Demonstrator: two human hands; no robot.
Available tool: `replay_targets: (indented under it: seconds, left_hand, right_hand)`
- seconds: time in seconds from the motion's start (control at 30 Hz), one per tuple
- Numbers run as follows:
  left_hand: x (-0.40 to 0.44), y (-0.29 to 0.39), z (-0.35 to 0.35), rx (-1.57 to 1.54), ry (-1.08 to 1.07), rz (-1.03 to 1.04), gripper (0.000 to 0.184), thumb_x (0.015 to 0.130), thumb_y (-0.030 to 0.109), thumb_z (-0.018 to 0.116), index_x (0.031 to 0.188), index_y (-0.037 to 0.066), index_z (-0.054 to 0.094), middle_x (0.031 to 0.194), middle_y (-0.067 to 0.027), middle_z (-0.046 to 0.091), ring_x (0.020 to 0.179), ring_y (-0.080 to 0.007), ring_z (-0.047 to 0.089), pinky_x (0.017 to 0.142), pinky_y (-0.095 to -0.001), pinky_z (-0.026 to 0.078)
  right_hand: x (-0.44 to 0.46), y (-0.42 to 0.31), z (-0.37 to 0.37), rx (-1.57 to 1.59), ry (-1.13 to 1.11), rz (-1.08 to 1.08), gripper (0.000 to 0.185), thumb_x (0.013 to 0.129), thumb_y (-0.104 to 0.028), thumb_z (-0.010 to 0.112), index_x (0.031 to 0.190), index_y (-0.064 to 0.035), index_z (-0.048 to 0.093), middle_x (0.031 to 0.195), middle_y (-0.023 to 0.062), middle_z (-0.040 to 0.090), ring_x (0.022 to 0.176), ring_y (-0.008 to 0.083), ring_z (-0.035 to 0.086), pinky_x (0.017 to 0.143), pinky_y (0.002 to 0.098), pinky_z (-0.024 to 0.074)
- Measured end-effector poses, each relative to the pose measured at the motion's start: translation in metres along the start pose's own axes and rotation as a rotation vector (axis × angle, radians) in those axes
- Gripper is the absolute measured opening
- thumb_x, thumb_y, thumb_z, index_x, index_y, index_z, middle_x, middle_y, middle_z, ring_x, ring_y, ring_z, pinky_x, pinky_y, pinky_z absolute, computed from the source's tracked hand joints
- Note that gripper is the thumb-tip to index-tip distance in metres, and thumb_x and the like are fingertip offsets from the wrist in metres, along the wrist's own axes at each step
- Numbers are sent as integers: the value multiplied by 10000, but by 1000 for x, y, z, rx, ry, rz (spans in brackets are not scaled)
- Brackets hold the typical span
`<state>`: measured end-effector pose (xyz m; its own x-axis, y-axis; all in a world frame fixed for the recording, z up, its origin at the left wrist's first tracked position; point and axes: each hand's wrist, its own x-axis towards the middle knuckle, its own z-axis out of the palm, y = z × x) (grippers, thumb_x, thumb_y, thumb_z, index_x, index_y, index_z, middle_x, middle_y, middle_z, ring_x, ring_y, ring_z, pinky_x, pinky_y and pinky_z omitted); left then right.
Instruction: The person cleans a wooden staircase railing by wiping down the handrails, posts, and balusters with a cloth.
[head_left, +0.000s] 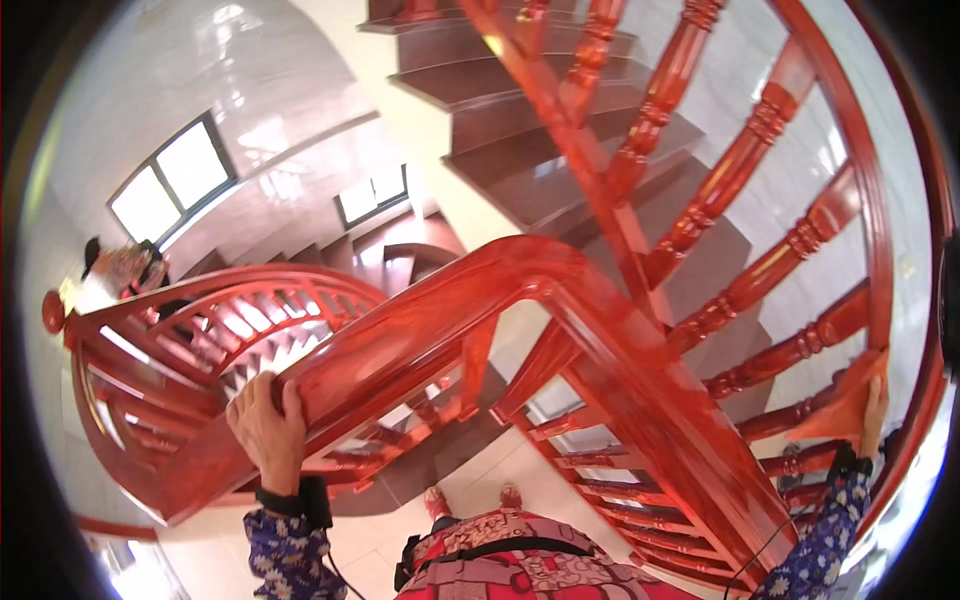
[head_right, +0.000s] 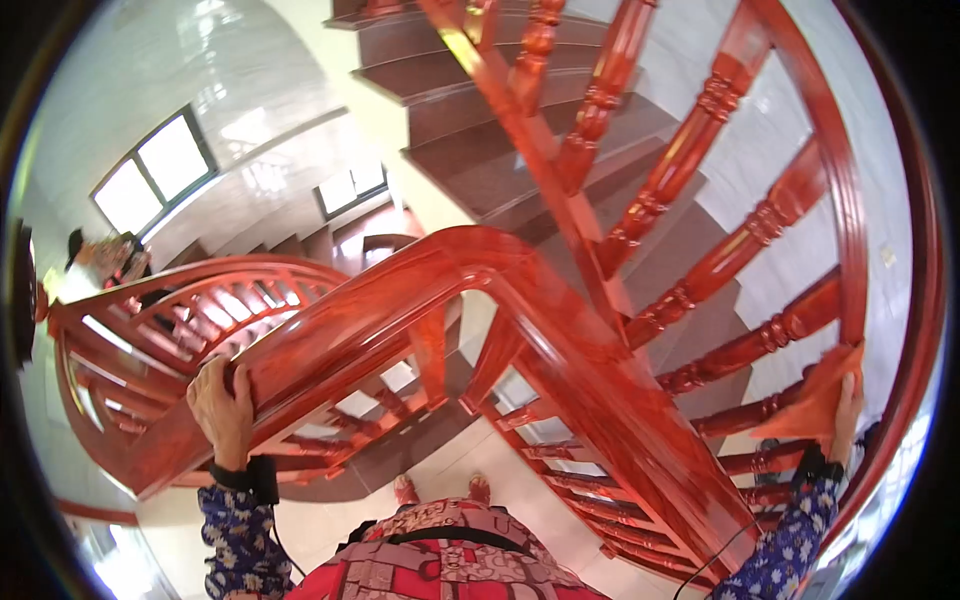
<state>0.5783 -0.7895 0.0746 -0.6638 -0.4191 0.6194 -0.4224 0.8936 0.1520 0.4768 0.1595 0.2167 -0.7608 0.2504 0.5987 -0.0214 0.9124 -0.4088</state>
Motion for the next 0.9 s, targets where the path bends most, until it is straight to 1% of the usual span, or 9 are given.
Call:
replay_targets:
  seconds: [0.03,0.1,0.17,0.37,0.5,0.6,0.67,0.77,0.9]
  left_hand:
    - [1,2,-3,-19,-22,-1,249,896,271,594,1026,59,602,999,-123,635,976,-304,575,905,-420,378]
    - [1,2,-3,-35,-25,2,239,894,254,595,1026,55,596,1004,-123,630,981,-300,572,920,-420,372]
    - [1,2,-4,-53,-18,-3,235,894,248,594,1026,53,595,1006,-122,628,981,-299,571,928,-420,369]
    - [1,3,-4,-23,-28,-38,232,885,234,600,1034,57,587,997,-114,615,977,-294,566,970,-440,348]
    - [0,2,-6,-37,-36,-63,234,879,239,608,1029,61,585,1001,-108,619,987,-287,565,977,-439,343]
    - [-1,0,-5,-38,1,-38,240,886,252,606,1034,64,591,1007,-106,624,999,-284,567,977,-439,344]
    - [-1,1,-6,-53,-1,-42,245,888,257,605,1037,63,595,1007,-107,628,1001,-285,569,977,-438,345]
    - [-1,1,-5,-72,-1,-35,256,893,266,605,1048,62,604,1014,-111,634,1006,-287,574,979,-434,345]
    - [-1,0,-2,-53,24,-3,269,905,271,598,1057,51,620,1013,-125,647,994,-293,583,959,-423,362]
  right_hand:
    - [7,-14,-1,0,-83,60,555,995,-391,484,1296,74,508,1240,201,587,1155,302,539,998,358,404]
    - [18,-73,17,-63,61,-24,528,967,-403,535,1233,53,553,1089,199,639,1009,286,590,906,359,450]
    - [50,-118,29,-78,50,-60,535,960,-422,537,1207,52,562,1039,208,647,970,309,606,875,368,462]
    - [145,-298,67,-173,135,-114,702,874,-595,566,1111,64,616,1001,251,659,965,356,630,862,401,464]
    - [184,-372,82,-259,173,-114,826,849,-710,474,1105,59,632,1001,246,664,991,362,633,888,424,452]
    - [189,-373,88,-218,171,-73,906,836,-774,390,1131,47,633,1041,271,658,1026,390,624,899,437,447]
    - [190,-361,91,-326,326,-109,877,852,-761,362,1110,22,660,1047,279,659,1024,414,620,891,463,452]
    - [186,-350,93,-304,435,23,820,879,-723,360,1065,6,688,1019,278,665,1013,423,622,876,485,459]
    - [164,-335,91,-120,500,-46,714,922,-625,424,1026,28,693,995,261,678,964,399,644,839,447,482]
